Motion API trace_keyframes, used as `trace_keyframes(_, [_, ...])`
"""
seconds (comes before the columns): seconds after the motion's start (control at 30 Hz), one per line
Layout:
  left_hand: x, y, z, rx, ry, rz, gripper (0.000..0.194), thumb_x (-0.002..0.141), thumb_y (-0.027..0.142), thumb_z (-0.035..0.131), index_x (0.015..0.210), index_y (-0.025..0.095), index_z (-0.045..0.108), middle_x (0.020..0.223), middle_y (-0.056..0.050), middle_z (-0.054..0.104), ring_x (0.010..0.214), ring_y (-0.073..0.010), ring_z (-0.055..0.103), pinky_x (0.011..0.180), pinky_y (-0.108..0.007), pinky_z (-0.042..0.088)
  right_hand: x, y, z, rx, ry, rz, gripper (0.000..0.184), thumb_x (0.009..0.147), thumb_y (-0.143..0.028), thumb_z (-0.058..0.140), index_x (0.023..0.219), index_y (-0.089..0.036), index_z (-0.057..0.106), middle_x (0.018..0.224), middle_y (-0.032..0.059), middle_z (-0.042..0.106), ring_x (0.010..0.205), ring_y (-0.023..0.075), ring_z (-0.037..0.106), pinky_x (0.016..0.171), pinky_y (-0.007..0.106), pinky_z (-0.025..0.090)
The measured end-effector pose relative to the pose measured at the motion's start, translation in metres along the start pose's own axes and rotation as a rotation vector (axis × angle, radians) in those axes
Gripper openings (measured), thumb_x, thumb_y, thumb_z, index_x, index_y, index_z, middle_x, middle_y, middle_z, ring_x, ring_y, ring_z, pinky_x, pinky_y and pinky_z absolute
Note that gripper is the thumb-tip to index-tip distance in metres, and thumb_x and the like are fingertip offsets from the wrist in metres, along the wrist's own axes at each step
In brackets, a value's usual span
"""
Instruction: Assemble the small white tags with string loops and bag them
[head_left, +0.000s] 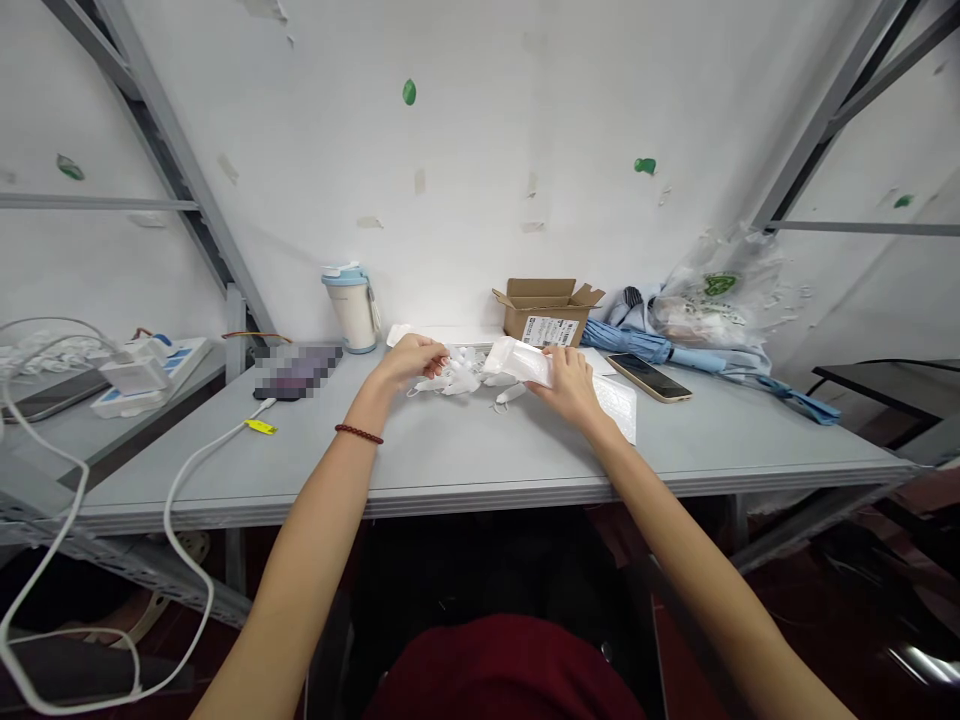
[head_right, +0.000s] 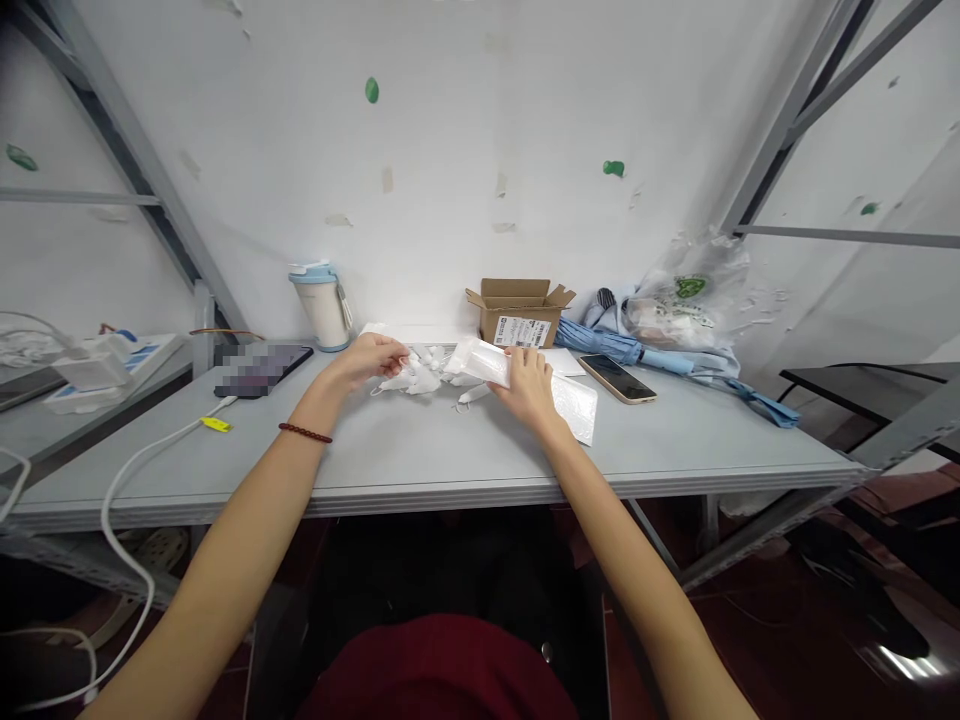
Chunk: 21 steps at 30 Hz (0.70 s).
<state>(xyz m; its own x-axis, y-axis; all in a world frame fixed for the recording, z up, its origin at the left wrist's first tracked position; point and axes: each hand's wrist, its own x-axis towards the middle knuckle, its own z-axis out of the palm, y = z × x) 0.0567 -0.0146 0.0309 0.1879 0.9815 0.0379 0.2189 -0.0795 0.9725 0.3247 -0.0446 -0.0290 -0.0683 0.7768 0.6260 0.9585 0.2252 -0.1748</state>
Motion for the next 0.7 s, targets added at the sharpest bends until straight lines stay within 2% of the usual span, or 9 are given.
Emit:
trace_keyframes(0.1, [0.001,0.000,0.000,-0.140,0.058,0.004,0.011,0.065,0.017,0.069,0.061,0.011,0.062,0.059,-0.003,0.060,0.051,-0.0089,0.053,0.048,-0.020,0.043,-0.001,-0.003,0.000,0.013,-0.016,-0.010,0.047,0.078,-0.038,0.061,0.117,-0.018,0.047,0.112,0.0156,0.051,0.103,0.0333,0.046,0.085,0.044,0.037])
trace_keyframes(0.2, [0.003,-0.004,0.002,-0.234,0.060,0.027,0.009,0.066,0.017,0.071,0.066,0.010,0.064,0.067,-0.005,0.064,0.056,-0.0092,0.057,0.051,-0.020,0.044,-0.001,-0.007,-0.002,0.020,-0.052,-0.028,0.046,0.078,-0.037,0.061,0.117,-0.017,0.047,0.114,0.0159,0.051,0.106,0.0334,0.045,0.086,0.044,0.037])
trace_keyframes(0.47, [0.008,-0.013,0.010,-0.311,-0.092,0.087,0.023,0.061,0.026,0.079,0.073,0.010,0.068,0.072,-0.006,0.066,0.058,-0.0084,0.056,0.058,-0.023,0.045,-0.002,-0.014,-0.004,0.045,-0.046,-0.051,0.043,0.080,-0.038,0.058,0.117,-0.018,0.047,0.115,0.0158,0.052,0.106,0.0333,0.046,0.085,0.045,0.036])
trace_keyframes(0.7, [0.004,-0.010,0.011,-0.225,-0.231,0.056,0.030,0.058,0.029,0.082,0.077,0.011,0.069,0.071,-0.004,0.065,0.057,-0.0079,0.054,0.056,-0.023,0.043,-0.002,-0.016,-0.005,0.057,-0.031,-0.074,0.043,0.080,-0.038,0.058,0.116,-0.017,0.048,0.114,0.0156,0.052,0.106,0.0326,0.047,0.084,0.043,0.037])
